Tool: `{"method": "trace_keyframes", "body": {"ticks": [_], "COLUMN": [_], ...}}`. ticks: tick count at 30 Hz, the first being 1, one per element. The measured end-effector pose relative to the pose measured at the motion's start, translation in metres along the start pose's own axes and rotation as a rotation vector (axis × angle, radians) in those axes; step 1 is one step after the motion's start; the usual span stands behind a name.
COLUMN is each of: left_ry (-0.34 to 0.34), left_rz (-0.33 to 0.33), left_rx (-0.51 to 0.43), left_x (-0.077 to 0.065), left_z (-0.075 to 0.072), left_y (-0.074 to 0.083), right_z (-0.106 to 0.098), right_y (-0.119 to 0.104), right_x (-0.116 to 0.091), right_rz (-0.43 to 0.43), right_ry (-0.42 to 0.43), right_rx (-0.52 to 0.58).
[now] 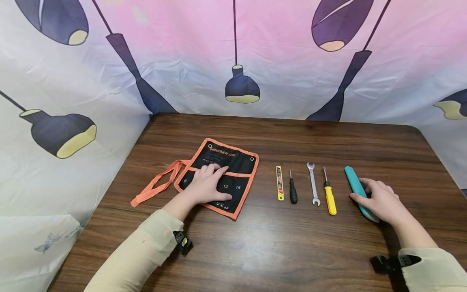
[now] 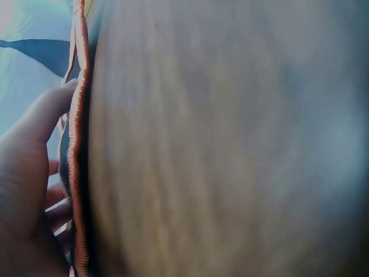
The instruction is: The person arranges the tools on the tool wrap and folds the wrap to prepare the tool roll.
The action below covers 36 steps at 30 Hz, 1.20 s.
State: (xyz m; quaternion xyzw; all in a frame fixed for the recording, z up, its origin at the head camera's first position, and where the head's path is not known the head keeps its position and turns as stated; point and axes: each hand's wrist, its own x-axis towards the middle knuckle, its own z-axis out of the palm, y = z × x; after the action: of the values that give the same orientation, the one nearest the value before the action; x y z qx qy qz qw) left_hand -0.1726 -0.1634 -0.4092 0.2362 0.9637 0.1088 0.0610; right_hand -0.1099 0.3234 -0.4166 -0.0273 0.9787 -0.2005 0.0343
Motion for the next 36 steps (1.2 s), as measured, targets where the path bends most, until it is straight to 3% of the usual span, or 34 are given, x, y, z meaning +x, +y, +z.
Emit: {"method": "trace_keyframes", "body": {"ticks": [10,22,28,36], "left_ry": [-0.256,-0.404,-0.386,-0.203], "left_rz": [0.092,0.094,0.095,0.121], "left_rx": [-0.061,-0.11,-0.131,-0.138], "left_x": [0.001,0.003,0.003,0.0], "left_z": [-0.023,-0.032,-0.033,-0.033], "left_y": [-0.009,-0.019,-0.02,-0.015], "right_z": [0.0,0.0,0.0,-0.002], "right_y": [0.004,0.004,0.004,0.003], "right_x": [0.0,0.0,-0.001,-0.004], "right_rz": [0.0,-0.005,-0.022,-0.007], "right_ry": [-0.015,-0.019,-0.009,-0.028], "right_rx": [0.022,0.029,0.034,0.032]}}
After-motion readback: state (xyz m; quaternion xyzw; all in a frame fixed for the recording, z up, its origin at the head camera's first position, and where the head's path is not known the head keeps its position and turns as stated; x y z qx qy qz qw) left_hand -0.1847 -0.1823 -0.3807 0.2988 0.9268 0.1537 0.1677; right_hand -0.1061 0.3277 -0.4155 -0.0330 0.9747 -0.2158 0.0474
